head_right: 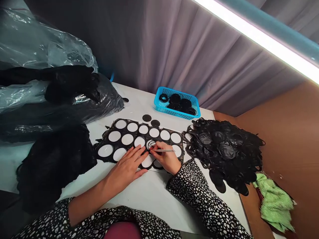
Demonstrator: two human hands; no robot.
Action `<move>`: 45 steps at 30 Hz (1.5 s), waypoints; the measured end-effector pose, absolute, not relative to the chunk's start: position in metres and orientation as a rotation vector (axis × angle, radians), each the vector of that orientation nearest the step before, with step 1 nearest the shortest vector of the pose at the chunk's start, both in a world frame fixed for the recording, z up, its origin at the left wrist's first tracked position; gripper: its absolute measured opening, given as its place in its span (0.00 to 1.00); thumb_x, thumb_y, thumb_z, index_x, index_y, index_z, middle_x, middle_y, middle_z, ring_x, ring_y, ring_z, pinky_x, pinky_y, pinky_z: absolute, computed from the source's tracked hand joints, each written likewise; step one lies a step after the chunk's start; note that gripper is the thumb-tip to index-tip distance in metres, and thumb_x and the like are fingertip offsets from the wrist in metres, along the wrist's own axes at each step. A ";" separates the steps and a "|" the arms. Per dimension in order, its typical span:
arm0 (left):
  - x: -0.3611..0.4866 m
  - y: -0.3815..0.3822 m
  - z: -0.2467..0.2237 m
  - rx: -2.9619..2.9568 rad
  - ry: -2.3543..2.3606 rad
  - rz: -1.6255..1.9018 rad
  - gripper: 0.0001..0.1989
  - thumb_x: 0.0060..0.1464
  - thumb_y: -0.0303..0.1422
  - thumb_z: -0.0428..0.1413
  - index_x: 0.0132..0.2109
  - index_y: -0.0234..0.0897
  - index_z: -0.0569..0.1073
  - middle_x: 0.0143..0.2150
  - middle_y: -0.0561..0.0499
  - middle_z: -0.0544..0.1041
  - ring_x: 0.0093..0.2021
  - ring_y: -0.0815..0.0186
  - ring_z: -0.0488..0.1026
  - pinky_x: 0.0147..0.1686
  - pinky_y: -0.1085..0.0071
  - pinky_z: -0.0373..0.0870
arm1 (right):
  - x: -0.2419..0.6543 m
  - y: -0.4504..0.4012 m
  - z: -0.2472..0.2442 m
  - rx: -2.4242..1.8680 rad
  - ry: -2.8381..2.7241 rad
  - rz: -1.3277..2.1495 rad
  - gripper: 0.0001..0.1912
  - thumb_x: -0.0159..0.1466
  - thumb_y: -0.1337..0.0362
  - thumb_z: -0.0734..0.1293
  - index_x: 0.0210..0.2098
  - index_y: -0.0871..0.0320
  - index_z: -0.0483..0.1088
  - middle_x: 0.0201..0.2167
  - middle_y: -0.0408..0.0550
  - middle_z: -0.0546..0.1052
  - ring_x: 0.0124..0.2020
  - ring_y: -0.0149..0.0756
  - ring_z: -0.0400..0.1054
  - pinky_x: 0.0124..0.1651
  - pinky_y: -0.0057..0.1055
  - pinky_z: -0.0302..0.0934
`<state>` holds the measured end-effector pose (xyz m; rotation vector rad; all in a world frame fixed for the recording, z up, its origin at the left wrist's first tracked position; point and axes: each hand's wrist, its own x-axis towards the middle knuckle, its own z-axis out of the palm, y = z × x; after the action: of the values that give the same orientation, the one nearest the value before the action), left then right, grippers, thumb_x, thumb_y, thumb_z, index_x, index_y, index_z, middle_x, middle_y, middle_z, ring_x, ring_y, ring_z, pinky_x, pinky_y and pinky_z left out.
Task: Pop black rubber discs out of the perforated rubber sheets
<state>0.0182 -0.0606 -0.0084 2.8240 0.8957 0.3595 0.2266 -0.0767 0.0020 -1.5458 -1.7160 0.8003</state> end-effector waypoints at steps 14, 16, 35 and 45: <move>0.015 -0.060 -0.009 2.778 0.872 0.359 0.27 0.61 0.43 0.57 0.62 0.34 0.65 0.65 0.40 0.66 0.68 0.49 0.57 0.64 0.51 0.58 | 0.280 -0.044 0.000 -1.814 -1.792 -0.144 0.09 0.67 0.63 0.59 0.31 0.56 0.66 0.31 0.52 0.76 0.34 0.42 0.69 0.37 0.36 0.63; 0.013 -0.060 -0.009 2.769 0.862 0.366 0.26 0.61 0.43 0.56 0.62 0.36 0.65 0.65 0.40 0.66 0.68 0.50 0.58 0.64 0.52 0.58 | 0.305 -0.033 0.006 -1.878 -1.532 -0.105 0.11 0.65 0.60 0.63 0.27 0.56 0.64 0.28 0.49 0.76 0.28 0.38 0.69 0.32 0.33 0.63; 0.050 -0.009 -0.012 2.783 0.855 0.462 0.27 0.59 0.40 0.59 0.60 0.31 0.64 0.63 0.34 0.66 0.66 0.48 0.61 0.63 0.52 0.60 | 0.272 -0.029 0.029 -0.826 -0.115 1.657 0.05 0.62 0.76 0.66 0.34 0.62 0.67 0.46 0.58 0.76 0.51 0.40 0.73 0.48 0.29 0.74; 0.045 -0.010 -0.013 2.782 0.815 0.462 0.28 0.61 0.41 0.57 0.63 0.30 0.61 0.65 0.35 0.64 0.68 0.51 0.57 0.65 0.54 0.57 | 0.288 -0.008 0.010 -1.006 -0.420 1.242 0.08 0.59 0.66 0.71 0.28 0.55 0.66 0.35 0.47 0.74 0.38 0.32 0.73 0.43 0.28 0.75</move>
<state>0.0449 -0.0099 -0.0129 2.7818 0.8152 0.4621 0.2879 -0.0076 0.0098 -1.0058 -0.4196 1.2423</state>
